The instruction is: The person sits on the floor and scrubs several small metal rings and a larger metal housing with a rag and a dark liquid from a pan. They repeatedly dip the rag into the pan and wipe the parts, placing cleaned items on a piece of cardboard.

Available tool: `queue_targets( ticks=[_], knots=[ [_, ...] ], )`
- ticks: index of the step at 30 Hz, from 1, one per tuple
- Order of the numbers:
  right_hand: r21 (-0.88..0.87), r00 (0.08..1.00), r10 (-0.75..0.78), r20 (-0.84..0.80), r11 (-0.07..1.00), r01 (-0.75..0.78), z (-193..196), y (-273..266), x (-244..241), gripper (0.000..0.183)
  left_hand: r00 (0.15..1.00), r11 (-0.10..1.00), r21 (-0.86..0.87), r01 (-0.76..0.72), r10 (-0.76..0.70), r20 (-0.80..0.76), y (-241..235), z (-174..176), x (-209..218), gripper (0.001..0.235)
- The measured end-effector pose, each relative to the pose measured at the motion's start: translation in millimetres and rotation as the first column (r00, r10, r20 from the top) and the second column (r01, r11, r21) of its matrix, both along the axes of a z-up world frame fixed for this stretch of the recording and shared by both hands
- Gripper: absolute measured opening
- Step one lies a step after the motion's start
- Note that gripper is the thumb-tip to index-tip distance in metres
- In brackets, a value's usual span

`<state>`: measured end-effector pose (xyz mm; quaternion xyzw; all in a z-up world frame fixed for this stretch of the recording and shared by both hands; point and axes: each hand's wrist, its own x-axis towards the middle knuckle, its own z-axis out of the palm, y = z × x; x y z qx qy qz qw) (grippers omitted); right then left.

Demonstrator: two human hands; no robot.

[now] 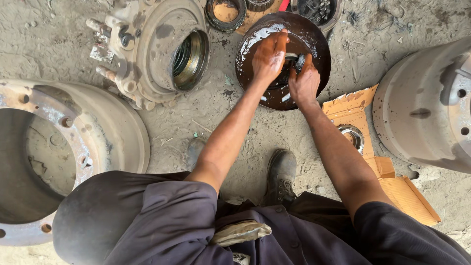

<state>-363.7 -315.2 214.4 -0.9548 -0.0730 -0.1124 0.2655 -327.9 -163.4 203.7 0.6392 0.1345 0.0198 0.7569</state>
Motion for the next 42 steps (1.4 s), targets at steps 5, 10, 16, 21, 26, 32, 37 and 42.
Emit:
queue_targets(
  ticks=[5, 10, 16, 21, 26, 32, 37, 42],
  knots=[
    [0.499, 0.954, -0.197, -0.224, 0.818, 0.286, -41, -1, 9, 0.038, 0.965, 0.869, -0.442, -0.222, 0.261, 0.027, -11, 0, -5, 0.043],
    [0.78, 0.782, 0.001, -0.623, 0.062, 0.622, -78, 21, 8, 0.035, 0.929, 0.579, -0.729, -0.365, 0.28, -0.242, -1, -10, -3, 0.044],
    [0.772, 0.948, -0.152, -0.279, 0.552, 0.315, -66, 23, 3, 0.036, 0.964, 0.736, -0.623, -0.264, 0.18, -0.196, 14, -39, -7, 0.063],
    [0.166, 0.999, 0.024, 0.038, 0.986, -0.03, -25, -1, -1, 0.04, 0.987, 0.971, -0.236, -0.047, 0.009, -0.16, 29, -32, 16, 0.057],
    [0.197, 0.997, -0.013, -0.076, 0.98, 0.027, -16, 1, -11, 0.027, 0.996, 0.988, 0.154, -0.009, 0.022, -0.083, 8, -16, 12, 0.053],
    [0.538, 0.973, -0.183, -0.142, 0.81, 0.231, -52, 9, -7, 0.029, 0.957, 0.886, -0.368, -0.282, 0.231, -0.176, 4, -5, -5, 0.045],
    [0.696, 0.71, -0.048, -0.702, 0.162, 0.699, -61, 34, -3, 0.029, 0.909, 0.636, -0.65, -0.417, 0.3, -0.29, 6, 1, -7, 0.042],
    [0.791, 0.783, 0.186, -0.594, 0.312, 0.526, -47, 37, -16, 0.043, 0.852, 0.506, -0.686, -0.523, 0.311, -0.42, 17, -6, -5, 0.039]
  ],
)
